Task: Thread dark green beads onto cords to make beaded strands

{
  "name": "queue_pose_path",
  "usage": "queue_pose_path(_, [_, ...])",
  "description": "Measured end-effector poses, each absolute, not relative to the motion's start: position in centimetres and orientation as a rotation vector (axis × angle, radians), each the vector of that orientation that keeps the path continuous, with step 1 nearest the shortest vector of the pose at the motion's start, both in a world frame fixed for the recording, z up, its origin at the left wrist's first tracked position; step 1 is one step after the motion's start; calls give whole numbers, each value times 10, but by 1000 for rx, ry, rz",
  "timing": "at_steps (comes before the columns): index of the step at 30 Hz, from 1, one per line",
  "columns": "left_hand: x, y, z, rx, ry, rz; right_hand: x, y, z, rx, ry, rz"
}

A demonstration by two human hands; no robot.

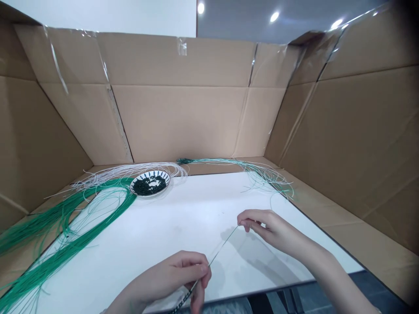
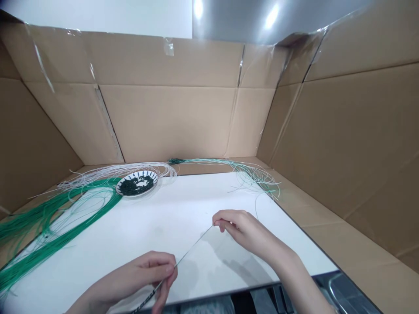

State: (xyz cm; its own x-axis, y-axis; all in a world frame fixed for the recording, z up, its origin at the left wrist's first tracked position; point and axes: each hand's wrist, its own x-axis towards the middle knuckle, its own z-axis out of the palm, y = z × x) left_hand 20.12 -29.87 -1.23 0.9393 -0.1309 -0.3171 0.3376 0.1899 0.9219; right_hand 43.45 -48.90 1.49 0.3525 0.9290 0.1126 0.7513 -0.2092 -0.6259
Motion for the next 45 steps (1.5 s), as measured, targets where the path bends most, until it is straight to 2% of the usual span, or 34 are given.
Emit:
queue_pose_path(6, [207,-293,-25,1334,275,-311,458,-480,12,-2077,-1441,367])
queue_pose_path(9, [215,-287,-15,1405,302,-291,452,-471,24,-2093,-1460,332])
queue_pose_path(12, [226,-278,15,1535,301,-234,430,-460,50,-2040,-1521,355])
queue_pose_path(18, [250,-255,89,1705,252,-108,395,-430,111,-1938,-1583,631])
queue_pose_path(28, [238,-199,166,1831,291,344,429,-388,159,-1792,-1384,308])
queue_pose_path(33, [242,-202,171,1957,387,416,438,-377,162,-1761,-1303,248])
queue_pose_path(38, [264,-197,158,1810,377,412,447,-365,147,-1746,-1259,217])
queue_pose_path(41, [275,-191,149,1724,335,305,450,-365,142,-1773,-1248,128])
queue_pose_path(45, [285,-187,139,1691,364,335,446,-373,144,-1816,-1203,-68])
